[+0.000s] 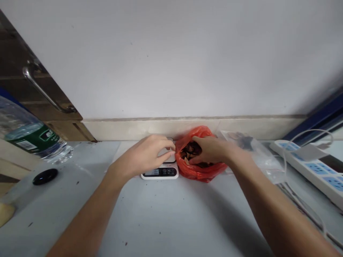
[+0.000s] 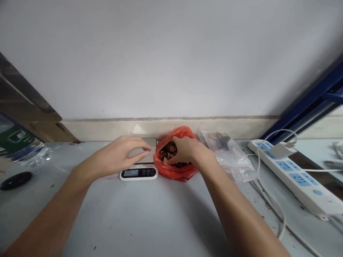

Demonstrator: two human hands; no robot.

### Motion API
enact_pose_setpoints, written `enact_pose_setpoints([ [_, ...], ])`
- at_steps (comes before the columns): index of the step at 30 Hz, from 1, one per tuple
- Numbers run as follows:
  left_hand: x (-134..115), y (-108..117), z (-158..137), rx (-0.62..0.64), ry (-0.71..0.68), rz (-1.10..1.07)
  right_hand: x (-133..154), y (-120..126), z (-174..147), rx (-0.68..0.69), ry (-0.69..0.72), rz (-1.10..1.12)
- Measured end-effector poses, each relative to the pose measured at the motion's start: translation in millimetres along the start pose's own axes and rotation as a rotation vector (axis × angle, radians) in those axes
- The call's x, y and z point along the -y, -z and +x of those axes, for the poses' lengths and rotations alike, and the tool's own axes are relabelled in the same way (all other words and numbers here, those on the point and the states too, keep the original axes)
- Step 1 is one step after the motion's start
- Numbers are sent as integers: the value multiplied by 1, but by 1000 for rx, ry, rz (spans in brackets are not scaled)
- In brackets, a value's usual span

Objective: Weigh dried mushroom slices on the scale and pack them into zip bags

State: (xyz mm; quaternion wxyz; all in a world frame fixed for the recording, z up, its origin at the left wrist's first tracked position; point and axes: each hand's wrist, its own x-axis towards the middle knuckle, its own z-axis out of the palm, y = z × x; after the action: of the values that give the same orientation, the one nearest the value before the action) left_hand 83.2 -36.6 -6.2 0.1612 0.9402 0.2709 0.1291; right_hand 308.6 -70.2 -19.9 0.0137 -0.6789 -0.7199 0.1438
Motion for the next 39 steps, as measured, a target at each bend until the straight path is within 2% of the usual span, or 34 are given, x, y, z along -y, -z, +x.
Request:
enact_pose_setpoints([
  [5, 8, 1, -6, -27, 5, -4, 21, 0, 5, 73, -232, -85],
  [9, 11, 3, -8, -35, 10, 15, 26, 2, 3, 80, -279, -68],
  [16, 8, 8, -10, -2, 69, -14, 26, 0, 6, 238, -274, -19],
  [22, 3, 13, -13, -5, 110, -45, 29, 1, 5, 247, -265, -28],
  [34, 3, 19, -22, -46, 108, -63, 34, 4, 1, 270, -239, -30],
  [39, 1, 21, -24, -43, 112, -59, 30, 0, 4, 249, -293, -18],
])
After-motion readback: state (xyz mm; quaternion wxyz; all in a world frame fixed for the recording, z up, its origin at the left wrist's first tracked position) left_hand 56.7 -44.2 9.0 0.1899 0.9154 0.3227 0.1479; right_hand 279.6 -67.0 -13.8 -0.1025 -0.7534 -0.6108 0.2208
